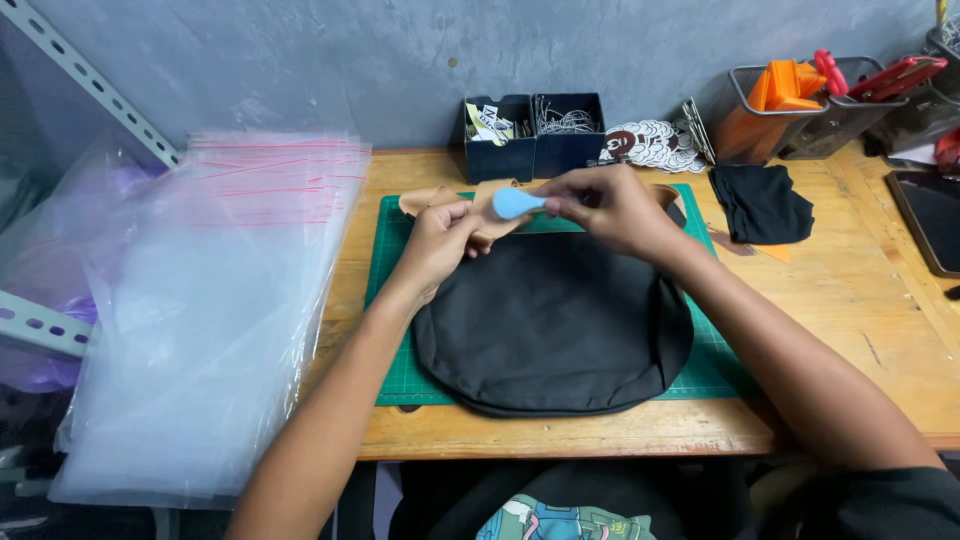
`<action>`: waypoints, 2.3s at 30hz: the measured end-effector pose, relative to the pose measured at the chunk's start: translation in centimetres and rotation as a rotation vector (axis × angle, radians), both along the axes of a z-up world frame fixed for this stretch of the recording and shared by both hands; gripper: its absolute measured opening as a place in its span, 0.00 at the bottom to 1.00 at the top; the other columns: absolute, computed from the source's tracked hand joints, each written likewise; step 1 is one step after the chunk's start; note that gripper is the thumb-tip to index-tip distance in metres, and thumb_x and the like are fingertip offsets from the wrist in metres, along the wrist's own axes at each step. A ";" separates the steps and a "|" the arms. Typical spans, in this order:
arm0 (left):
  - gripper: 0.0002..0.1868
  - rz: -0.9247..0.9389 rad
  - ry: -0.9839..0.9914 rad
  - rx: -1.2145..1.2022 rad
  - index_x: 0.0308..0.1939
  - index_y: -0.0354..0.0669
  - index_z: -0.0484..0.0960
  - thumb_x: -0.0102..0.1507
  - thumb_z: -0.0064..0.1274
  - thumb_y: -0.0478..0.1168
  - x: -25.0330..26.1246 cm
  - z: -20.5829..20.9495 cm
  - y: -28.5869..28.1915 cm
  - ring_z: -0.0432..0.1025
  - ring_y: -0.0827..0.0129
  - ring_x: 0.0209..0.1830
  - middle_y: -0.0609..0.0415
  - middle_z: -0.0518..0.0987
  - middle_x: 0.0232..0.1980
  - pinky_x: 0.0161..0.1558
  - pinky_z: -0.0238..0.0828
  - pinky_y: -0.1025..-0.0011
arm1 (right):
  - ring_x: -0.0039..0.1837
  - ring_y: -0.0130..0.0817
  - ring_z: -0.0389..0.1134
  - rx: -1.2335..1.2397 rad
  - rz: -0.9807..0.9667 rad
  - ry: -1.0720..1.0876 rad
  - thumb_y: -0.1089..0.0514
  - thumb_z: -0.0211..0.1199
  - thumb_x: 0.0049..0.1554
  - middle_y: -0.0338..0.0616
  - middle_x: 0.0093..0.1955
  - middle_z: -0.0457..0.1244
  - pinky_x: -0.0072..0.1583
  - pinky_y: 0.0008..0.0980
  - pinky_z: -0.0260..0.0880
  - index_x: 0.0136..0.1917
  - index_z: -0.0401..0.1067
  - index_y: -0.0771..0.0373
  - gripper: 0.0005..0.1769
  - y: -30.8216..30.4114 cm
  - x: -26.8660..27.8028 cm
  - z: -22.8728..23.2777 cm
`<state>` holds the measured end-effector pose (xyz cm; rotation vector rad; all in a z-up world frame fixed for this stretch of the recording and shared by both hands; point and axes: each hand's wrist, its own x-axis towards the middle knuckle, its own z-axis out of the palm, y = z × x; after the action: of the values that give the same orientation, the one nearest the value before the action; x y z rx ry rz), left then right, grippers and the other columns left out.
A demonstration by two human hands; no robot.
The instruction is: The person uses a light blue brush to clean the surface of a black shoulder bag. They then attach a cartoon bear keychain to the bag's strap and fold the strap neatly.
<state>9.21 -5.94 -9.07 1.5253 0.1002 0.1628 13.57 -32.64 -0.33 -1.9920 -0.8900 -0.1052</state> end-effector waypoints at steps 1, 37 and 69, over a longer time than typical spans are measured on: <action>0.08 -0.004 0.001 0.000 0.44 0.31 0.91 0.69 0.57 0.31 -0.4 0.5 -0.2 0.84 0.66 0.26 0.42 0.88 0.32 0.30 0.83 0.79 | 0.49 0.44 0.76 0.000 -0.004 0.001 0.59 0.74 0.65 0.51 0.43 0.76 0.58 0.44 0.75 0.60 0.88 0.58 0.11 -0.8 1.9 -1.1; 0.61 -0.468 -0.134 0.640 0.91 0.27 0.51 0.73 0.39 0.76 -10.7 11.3 -8.6 0.72 0.33 0.79 0.19 0.65 0.85 0.70 0.75 0.43 | 0.48 0.33 0.78 0.316 0.178 0.575 0.62 0.67 0.70 0.46 0.45 0.73 0.54 0.41 0.88 0.59 0.78 0.69 0.07 -5.0 -3.7 2.4; 0.29 0.139 0.207 -0.661 0.64 0.28 0.86 0.57 0.56 0.27 -7.4 10.4 3.3 0.87 0.39 0.51 0.28 0.89 0.54 0.60 0.87 0.45 | 0.61 0.42 0.71 -0.117 -0.025 0.126 0.43 0.60 0.75 0.48 0.74 0.69 0.58 0.43 0.74 0.91 0.62 0.47 0.35 -3.1 -0.1 -6.0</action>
<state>1.78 -2.64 1.36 0.8706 0.3867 0.0694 13.48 -35.77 -6.31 -2.0936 -0.8061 0.0583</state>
